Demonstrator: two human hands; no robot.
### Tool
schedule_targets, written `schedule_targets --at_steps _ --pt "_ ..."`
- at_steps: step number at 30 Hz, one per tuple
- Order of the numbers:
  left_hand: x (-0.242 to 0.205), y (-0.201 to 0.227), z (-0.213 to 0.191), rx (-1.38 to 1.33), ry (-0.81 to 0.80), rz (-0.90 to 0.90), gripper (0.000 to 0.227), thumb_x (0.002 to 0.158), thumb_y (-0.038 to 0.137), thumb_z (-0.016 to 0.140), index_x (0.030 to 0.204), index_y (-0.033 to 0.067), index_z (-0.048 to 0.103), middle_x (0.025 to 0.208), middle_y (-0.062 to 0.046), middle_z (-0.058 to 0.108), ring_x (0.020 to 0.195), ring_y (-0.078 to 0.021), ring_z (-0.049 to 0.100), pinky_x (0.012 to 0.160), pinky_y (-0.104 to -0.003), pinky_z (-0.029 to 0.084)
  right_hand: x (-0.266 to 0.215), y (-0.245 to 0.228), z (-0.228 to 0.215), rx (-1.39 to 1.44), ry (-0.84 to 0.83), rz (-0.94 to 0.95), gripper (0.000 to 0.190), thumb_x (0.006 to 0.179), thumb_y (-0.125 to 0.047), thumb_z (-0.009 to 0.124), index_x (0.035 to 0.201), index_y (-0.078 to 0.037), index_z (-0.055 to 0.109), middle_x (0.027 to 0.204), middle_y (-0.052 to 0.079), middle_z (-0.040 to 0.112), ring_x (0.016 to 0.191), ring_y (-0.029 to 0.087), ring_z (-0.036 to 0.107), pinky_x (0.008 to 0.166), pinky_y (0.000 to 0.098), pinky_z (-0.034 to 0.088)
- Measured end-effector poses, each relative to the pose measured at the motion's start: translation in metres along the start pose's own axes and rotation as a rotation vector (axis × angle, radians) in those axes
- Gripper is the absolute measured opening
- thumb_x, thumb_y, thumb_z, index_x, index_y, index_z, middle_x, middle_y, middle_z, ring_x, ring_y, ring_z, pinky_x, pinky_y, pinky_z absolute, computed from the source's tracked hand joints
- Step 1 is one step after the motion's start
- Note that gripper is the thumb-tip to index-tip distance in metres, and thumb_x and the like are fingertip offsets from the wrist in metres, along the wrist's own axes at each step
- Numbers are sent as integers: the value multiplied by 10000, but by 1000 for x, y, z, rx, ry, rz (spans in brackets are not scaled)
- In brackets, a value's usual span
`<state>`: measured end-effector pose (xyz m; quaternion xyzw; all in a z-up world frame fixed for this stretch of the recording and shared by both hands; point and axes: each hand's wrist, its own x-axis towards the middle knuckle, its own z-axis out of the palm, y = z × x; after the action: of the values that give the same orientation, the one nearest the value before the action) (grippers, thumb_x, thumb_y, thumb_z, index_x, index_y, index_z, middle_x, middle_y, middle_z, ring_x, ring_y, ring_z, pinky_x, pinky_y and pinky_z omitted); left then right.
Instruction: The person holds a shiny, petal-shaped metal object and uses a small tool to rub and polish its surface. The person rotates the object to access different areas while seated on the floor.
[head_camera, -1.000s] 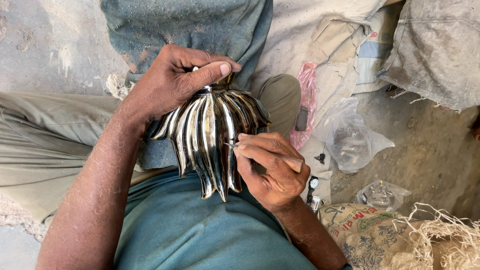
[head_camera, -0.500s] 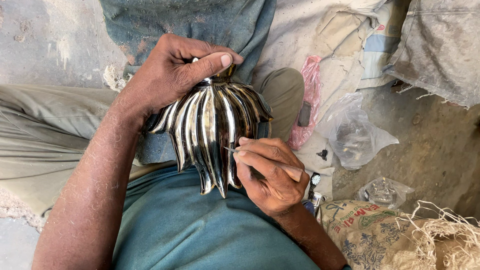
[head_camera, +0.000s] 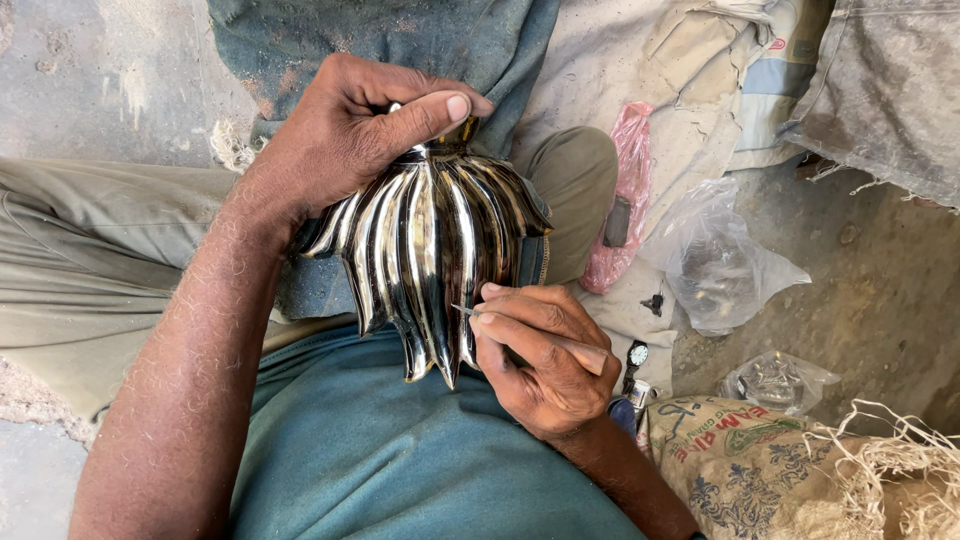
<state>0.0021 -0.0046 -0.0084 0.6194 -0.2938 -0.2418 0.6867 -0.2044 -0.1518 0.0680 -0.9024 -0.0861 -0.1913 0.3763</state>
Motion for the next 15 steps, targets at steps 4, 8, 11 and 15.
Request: schedule_targets --at_steps 4,8,11,15 --pt "0 1 0 7 3 -4 271 1065 311 679 1193 98 786 972 -68 804 799 -64 696 675 -250 584 -2 0 0 13 -6 1 299 864 86 812 1106 -25 678 1062 117 735 999 267 766 838 342 667" --pt "0 1 1 -2 5 -8 272 1062 313 682 1191 97 786 973 -65 804 809 -63 706 688 -249 596 -5 -1 -1 12 -18 13 300 857 86 810 1103 -27 680 1063 118 736 1007 267 763 841 342 660" --pt "0 1 1 -21 0 12 274 1075 313 687 1206 93 784 1009 -57 806 857 -60 714 735 -245 607 -6 -1 -2 28 -29 21 297 856 80 806 1103 -27 681 1063 122 735 1008 266 759 851 348 664" --pt "0 2 0 -23 3 -17 277 1066 318 695 1206 98 788 978 -49 804 854 -51 686 737 -236 580 -8 -2 -2 46 -37 28 283 855 72 793 1092 -28 678 1058 123 736 1012 274 760 857 355 664"
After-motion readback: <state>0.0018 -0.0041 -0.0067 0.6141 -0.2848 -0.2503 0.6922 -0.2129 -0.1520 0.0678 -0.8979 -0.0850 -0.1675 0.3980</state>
